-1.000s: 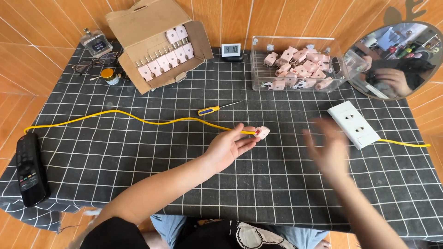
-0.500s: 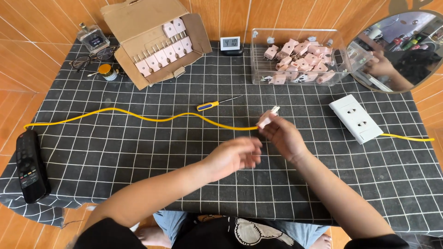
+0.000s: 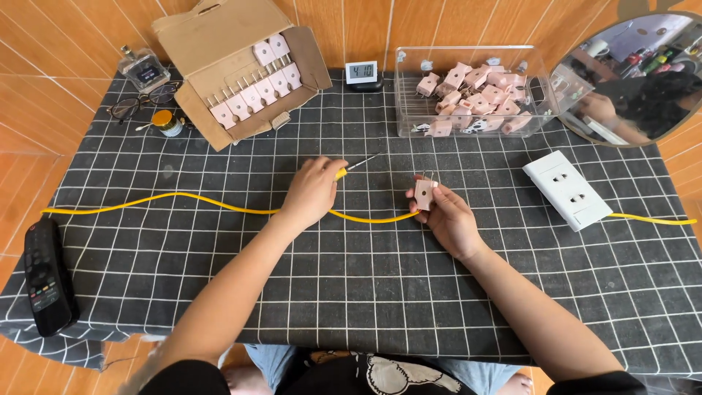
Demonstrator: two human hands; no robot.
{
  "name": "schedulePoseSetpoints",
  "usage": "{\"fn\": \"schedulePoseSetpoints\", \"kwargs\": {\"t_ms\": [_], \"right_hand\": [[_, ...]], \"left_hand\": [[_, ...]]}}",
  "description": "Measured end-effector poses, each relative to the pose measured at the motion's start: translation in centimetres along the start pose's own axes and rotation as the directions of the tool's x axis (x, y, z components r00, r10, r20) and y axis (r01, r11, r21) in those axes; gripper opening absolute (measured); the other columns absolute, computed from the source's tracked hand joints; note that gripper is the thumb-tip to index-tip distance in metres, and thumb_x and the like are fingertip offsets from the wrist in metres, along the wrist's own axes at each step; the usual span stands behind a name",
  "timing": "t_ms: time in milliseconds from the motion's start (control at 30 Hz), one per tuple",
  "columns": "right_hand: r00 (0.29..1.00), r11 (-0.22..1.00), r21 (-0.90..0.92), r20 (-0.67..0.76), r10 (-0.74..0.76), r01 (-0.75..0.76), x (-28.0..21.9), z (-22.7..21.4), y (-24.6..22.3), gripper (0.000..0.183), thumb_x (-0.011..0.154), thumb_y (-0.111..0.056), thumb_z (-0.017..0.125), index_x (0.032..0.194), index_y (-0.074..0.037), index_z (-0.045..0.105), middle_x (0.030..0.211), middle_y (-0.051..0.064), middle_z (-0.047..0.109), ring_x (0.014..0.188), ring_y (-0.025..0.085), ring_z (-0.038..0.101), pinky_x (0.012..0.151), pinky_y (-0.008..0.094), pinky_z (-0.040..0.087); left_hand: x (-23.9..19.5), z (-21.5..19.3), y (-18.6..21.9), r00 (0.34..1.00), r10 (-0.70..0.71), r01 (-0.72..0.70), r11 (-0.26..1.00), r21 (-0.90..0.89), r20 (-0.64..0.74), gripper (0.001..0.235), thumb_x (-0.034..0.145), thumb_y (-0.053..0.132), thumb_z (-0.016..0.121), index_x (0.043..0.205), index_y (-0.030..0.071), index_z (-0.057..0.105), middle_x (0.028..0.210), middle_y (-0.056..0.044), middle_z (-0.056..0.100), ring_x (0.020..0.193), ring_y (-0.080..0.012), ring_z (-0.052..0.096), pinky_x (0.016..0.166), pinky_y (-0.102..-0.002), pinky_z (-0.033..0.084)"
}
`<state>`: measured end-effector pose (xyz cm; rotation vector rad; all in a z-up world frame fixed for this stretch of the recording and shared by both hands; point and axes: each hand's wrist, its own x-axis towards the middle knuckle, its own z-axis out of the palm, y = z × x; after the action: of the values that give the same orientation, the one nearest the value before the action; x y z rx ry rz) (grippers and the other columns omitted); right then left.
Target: Disassembling an electrical plug using a screwdriver and preparing wires to be connected to the internal terminals.
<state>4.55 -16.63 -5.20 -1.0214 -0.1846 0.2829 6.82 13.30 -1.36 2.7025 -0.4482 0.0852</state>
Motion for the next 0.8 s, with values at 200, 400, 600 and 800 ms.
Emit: {"fn": "schedulePoseSetpoints", "kwargs": {"t_ms": [200,400,600,800], "right_hand": [[0.998,0.998,-0.018,0.025,-0.056,0.057,-0.2,0.9,-0.6,0.049,0.109,-0.015,0.036,0.151,0.009,0.043,0.125,0.029,0.066,0.092,0.031,0.07,0.063,0.03,0.043],[0.993,0.993,-0.042,0.049,-0.108,0.11,-0.2,0.7,-1.2,0.048,0.109,-0.016,0.036,0.15,0.008,0.043,0.126,0.03,0.066,0.091,0.03,0.071,0.062,0.028,0.043],[0.988,0.988,-0.051,0.058,-0.14,0.143,-0.4,0.9,-1.5,0.048,0.109,-0.015,0.035,0.149,0.009,0.044,0.126,0.03,0.066,0.087,0.028,0.07,0.062,0.027,0.041],[0.982,0.984,-0.048,0.084,-0.17,0.174,-0.8,1.3,-1.8,0.047,0.11,-0.014,0.035,0.15,0.009,0.043,0.125,0.031,0.065,0.089,0.03,0.071,0.062,0.028,0.042]], "left_hand": [[-1.4,-3.0,2.7,0.998,-0.032,0.009,0.926,-0.378,-0.053,0.04,0.103,-0.005,0.052,0.14,0.005,0.061,0.119,-0.025,0.068,0.114,-0.04,0.067,0.098,-0.045,0.057],[-2.7,-3.7,5.0,0.975,0.037,-0.178,0.725,-0.665,-0.221,0.029,0.102,0.016,0.068,0.13,0.009,0.067,0.108,-0.019,0.075,0.103,-0.0348,0.073,0.086,-0.044,0.062],[-4.2,-3.2,6.8,0.837,0.332,-0.451,0.869,-0.206,-0.435,0.023,0.097,0.008,0.071,0.12,0.01,0.074,0.102,-0.012,0.075,0.093,-0.0281,0.075,0.077,-0.036,0.064],[-4.5,-2.3,6.5,0.752,0.455,-0.509,0.86,0.018,-0.477,0.023,0.095,0.005,0.073,0.117,0.012,0.076,0.101,-0.01,0.071,0.091,-0.0244,0.073,0.073,-0.033,0.064]]}}
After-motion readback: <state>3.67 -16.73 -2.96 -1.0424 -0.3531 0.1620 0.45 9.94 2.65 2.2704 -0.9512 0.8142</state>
